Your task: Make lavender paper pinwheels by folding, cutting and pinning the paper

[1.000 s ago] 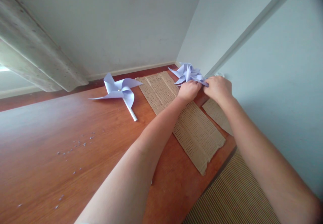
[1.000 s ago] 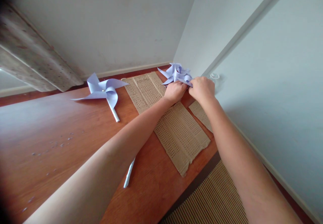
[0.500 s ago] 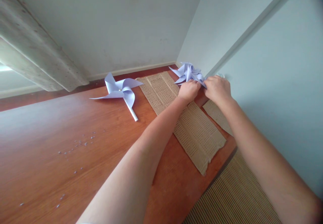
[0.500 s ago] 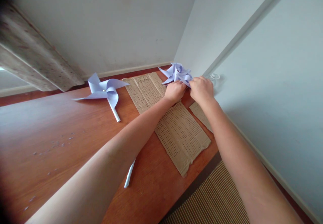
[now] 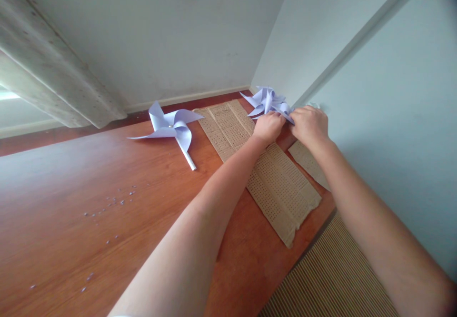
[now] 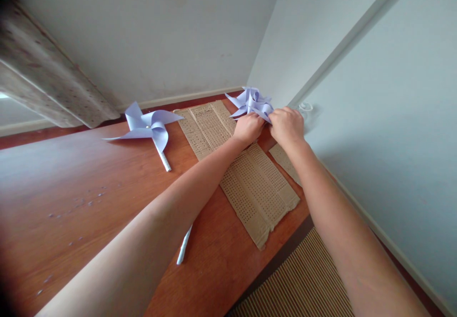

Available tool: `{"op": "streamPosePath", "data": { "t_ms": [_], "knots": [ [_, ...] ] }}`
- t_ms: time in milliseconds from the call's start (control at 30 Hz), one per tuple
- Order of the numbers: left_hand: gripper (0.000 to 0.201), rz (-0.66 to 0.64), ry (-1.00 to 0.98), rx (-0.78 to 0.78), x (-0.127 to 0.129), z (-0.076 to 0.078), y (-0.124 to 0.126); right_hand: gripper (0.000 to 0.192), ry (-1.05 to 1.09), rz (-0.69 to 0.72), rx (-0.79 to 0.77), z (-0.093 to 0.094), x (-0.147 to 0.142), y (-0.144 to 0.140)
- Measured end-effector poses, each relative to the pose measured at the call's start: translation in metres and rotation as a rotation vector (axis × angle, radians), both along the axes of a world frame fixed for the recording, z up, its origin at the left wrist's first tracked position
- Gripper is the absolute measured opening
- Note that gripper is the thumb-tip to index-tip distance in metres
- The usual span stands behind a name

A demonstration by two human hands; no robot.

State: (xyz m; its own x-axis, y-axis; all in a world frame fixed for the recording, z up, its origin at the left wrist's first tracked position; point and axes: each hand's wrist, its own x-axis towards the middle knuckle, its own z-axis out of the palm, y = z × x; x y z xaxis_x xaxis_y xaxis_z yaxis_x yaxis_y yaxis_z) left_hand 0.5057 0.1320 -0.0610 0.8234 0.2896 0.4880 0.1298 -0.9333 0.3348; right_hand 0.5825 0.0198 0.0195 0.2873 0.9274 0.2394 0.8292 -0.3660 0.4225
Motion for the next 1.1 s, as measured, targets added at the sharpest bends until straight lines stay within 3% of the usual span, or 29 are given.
{"op": "streamPosePath", "data": {
  "t_ms": [200, 367, 567, 733, 800, 900, 1100],
  "knots": [
    [0.028, -0.013, 0.052, 0.011, -0.005, 0.005, -0.003, 0.022, 0.004, 0.001, 0.044, -0.006, 0.002, -0.002],
    [0.027, -0.094, 0.149, 0.084, -0.021, 0.021, -0.002, 0.023, 0.037, 0.016, 0.081, -0.019, 0.005, -0.008],
    [0.024, -0.292, 0.225, 0.244, -0.069, 0.050, 0.001, 0.023, 0.101, 0.040, 0.121, -0.038, -0.001, -0.015],
    [0.026, -0.359, 0.195, 0.371, -0.108, 0.059, -0.001, 0.026, 0.147, 0.061, 0.131, -0.047, -0.009, -0.019],
    [0.024, -0.337, 0.213, 0.327, -0.118, 0.058, -0.002, 0.028, 0.156, 0.060, 0.135, -0.049, -0.010, -0.020],
    [0.019, -0.230, 0.243, 0.124, -0.121, 0.052, -0.001, 0.030, 0.163, 0.053, 0.143, -0.052, -0.012, -0.022],
    [0.036, 0.058, 0.224, -0.049, -0.081, 0.035, 0.002, 0.029, 0.146, 0.012, 0.181, -0.057, -0.015, -0.023]
  ]
}}
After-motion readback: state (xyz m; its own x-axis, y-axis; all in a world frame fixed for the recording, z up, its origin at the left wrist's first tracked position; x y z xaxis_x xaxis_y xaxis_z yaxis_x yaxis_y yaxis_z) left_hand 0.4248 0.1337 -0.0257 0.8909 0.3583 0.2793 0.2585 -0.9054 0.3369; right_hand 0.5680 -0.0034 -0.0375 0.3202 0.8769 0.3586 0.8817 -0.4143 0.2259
